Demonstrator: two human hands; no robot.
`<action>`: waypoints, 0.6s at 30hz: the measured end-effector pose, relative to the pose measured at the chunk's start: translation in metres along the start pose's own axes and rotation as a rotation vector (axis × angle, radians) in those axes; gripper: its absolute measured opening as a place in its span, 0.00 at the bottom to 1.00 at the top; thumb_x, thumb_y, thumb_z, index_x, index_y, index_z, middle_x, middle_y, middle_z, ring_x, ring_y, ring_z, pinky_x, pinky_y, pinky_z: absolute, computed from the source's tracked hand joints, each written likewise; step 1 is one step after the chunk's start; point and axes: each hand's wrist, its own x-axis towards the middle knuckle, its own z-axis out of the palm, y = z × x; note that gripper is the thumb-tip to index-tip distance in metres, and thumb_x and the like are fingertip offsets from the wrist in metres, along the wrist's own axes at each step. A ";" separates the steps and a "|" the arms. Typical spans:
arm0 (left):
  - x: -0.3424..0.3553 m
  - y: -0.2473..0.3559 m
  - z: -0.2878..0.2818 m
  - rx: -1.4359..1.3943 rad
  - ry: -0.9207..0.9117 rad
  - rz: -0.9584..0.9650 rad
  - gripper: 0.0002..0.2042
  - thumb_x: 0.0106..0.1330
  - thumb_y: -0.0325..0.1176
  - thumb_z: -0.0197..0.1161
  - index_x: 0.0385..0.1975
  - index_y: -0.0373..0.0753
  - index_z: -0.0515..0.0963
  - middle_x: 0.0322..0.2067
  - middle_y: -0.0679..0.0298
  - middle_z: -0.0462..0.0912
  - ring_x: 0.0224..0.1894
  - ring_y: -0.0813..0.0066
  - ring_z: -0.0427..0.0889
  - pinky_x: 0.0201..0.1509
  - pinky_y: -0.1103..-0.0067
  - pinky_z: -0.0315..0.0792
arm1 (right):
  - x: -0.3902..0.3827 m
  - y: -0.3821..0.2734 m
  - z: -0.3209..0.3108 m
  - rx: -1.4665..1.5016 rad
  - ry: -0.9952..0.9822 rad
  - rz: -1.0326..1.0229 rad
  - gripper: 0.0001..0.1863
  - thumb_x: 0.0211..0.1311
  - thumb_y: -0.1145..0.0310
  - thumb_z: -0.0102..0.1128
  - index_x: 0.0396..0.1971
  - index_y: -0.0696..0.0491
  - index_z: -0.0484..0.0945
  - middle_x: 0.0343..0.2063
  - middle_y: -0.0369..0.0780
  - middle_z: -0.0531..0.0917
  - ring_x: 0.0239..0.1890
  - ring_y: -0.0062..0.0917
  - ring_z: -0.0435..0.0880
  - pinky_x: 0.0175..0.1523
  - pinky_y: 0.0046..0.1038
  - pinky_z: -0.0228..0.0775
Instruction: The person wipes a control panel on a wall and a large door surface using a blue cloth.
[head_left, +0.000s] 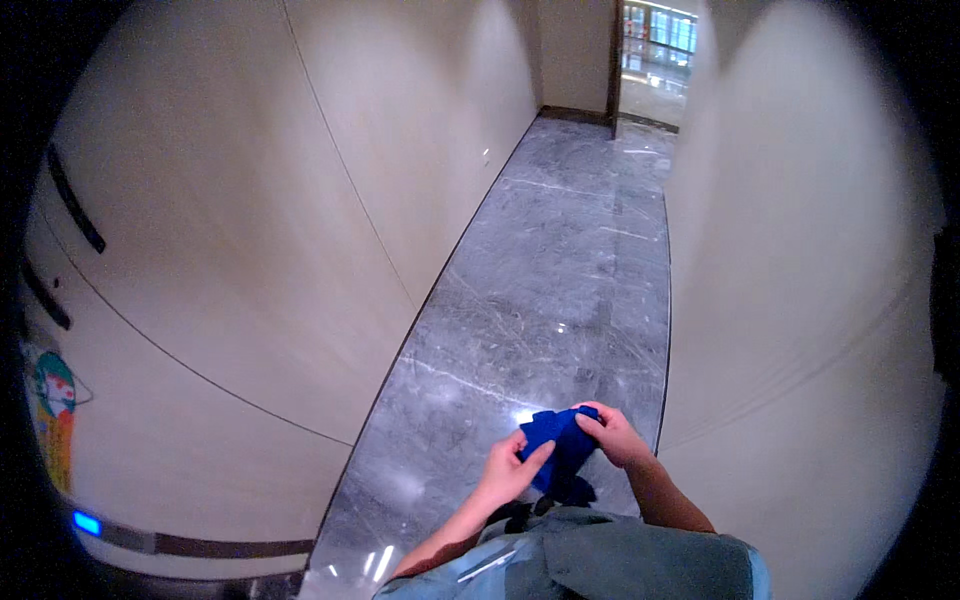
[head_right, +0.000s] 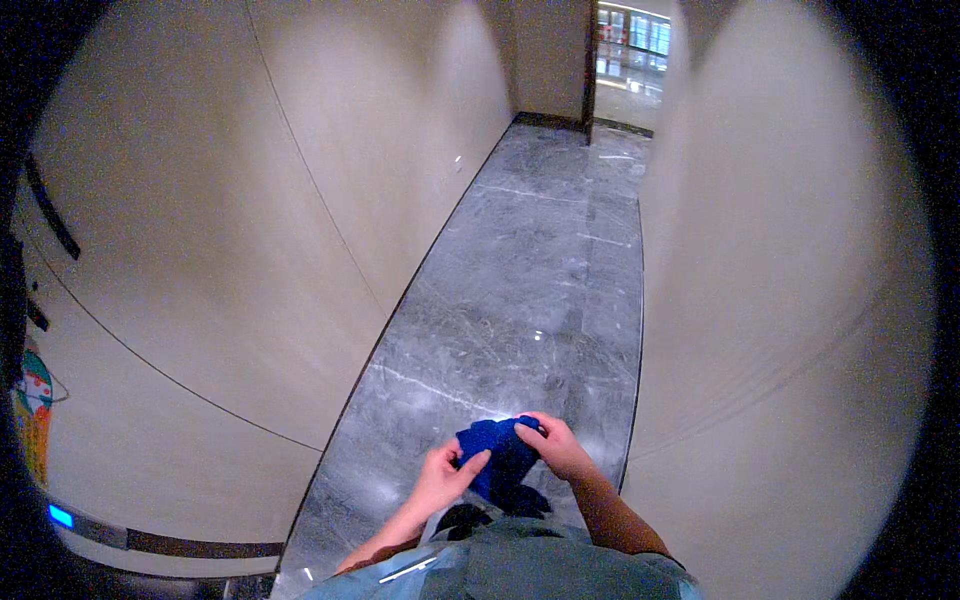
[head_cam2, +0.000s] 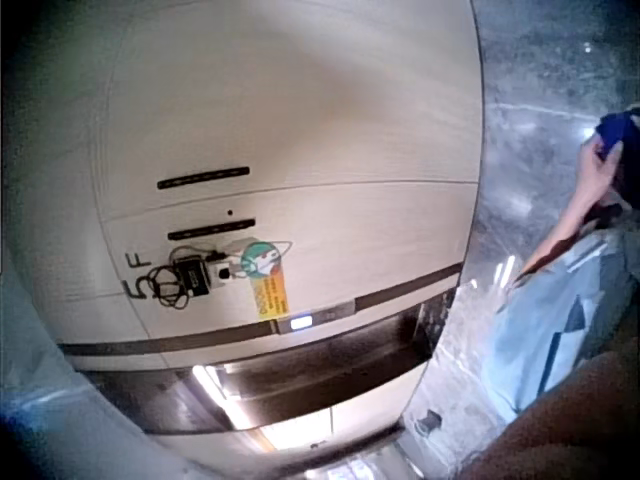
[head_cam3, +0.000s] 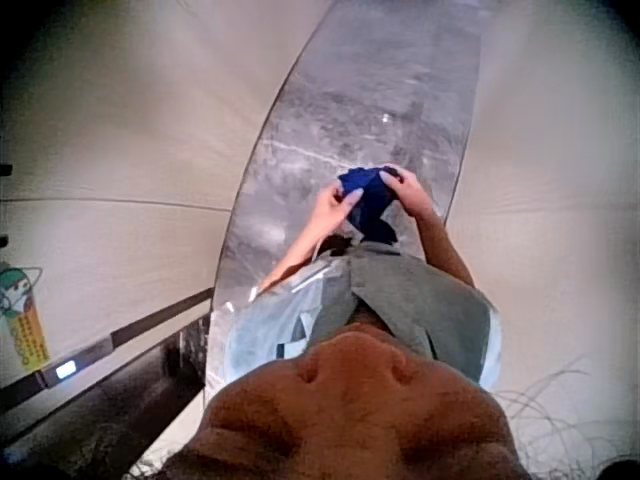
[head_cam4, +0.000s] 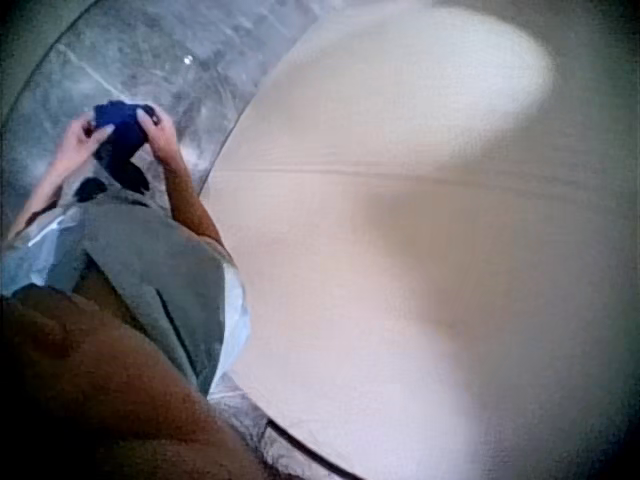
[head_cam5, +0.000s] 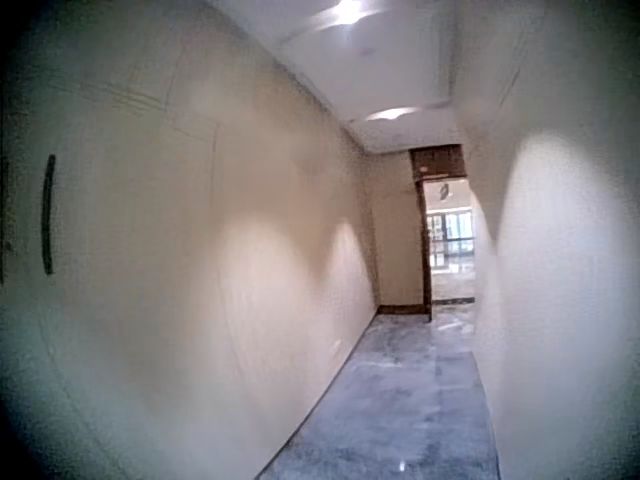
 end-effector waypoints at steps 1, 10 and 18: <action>0.023 0.001 -0.009 -0.014 0.039 -0.043 0.10 0.64 0.32 0.62 0.40 0.33 0.77 0.32 0.68 0.82 0.34 0.85 0.76 0.38 0.83 0.72 | 0.029 -0.004 -0.007 -0.054 0.012 -0.044 0.15 0.64 0.62 0.56 0.46 0.55 0.76 0.36 0.36 0.79 0.39 0.20 0.76 0.47 0.24 0.68; 0.243 -0.050 -0.124 -0.477 0.480 -0.140 0.10 0.69 0.34 0.55 0.38 0.34 0.77 0.35 0.64 0.82 0.34 0.81 0.80 0.40 0.81 0.75 | 0.286 -0.084 -0.005 0.044 -0.217 0.031 0.14 0.67 0.60 0.51 0.35 0.56 0.78 0.28 0.33 0.77 0.30 0.17 0.74 0.39 0.21 0.65; 0.495 -0.002 -0.160 -0.272 0.129 0.042 0.27 0.66 0.33 0.58 0.64 0.41 0.59 0.58 0.62 0.67 0.53 0.77 0.71 0.55 0.79 0.67 | 0.463 -0.174 -0.077 0.622 -0.135 0.125 0.14 0.66 0.58 0.50 0.39 0.54 0.76 0.35 0.39 0.81 0.36 0.26 0.81 0.44 0.29 0.74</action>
